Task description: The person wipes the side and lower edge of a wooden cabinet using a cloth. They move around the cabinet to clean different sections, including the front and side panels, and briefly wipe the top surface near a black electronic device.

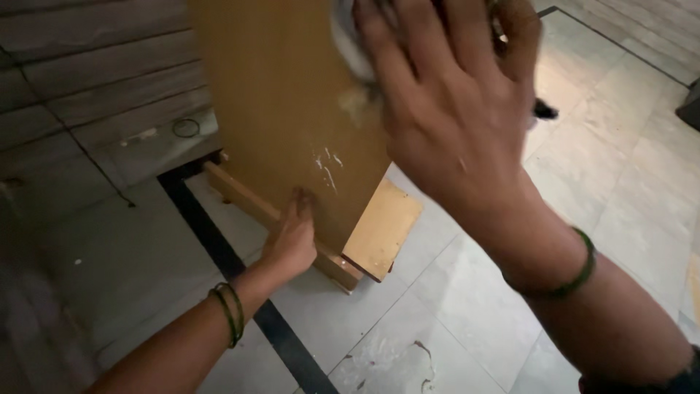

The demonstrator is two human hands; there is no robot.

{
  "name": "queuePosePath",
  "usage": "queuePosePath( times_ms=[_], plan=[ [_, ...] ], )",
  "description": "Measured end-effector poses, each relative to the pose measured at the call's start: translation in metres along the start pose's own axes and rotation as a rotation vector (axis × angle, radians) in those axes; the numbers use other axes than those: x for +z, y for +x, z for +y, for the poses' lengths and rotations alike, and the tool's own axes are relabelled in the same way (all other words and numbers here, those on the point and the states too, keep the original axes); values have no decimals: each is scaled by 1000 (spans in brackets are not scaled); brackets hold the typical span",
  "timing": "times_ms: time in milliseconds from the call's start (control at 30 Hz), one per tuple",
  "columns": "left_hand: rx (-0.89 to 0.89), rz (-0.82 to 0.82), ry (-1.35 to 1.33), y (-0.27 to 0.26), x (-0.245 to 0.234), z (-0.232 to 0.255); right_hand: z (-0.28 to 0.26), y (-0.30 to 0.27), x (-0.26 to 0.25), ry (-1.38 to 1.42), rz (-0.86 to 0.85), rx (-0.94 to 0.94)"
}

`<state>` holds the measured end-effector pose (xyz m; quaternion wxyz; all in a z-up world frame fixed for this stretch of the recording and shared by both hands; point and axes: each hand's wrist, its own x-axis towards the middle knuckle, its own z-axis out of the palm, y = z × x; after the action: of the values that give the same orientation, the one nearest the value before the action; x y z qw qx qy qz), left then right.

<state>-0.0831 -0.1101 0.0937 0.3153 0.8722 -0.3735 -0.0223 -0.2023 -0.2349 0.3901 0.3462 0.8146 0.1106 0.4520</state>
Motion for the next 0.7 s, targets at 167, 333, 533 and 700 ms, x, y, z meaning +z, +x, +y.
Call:
queuePosePath(
  times_ms=[167,333,533,700],
  plan=[
    [-17,-21,15,-1,-5,4,-24,-8,32,13,-45,-129],
    [-19,-3,53,-4,4,0,-54,-55,48,125,-210,-193],
    [68,140,-8,2,24,-1,-52,-73,31,213,-302,-202],
    [55,76,-47,-8,17,-8,3,-43,16,33,-119,-44]
  ],
)
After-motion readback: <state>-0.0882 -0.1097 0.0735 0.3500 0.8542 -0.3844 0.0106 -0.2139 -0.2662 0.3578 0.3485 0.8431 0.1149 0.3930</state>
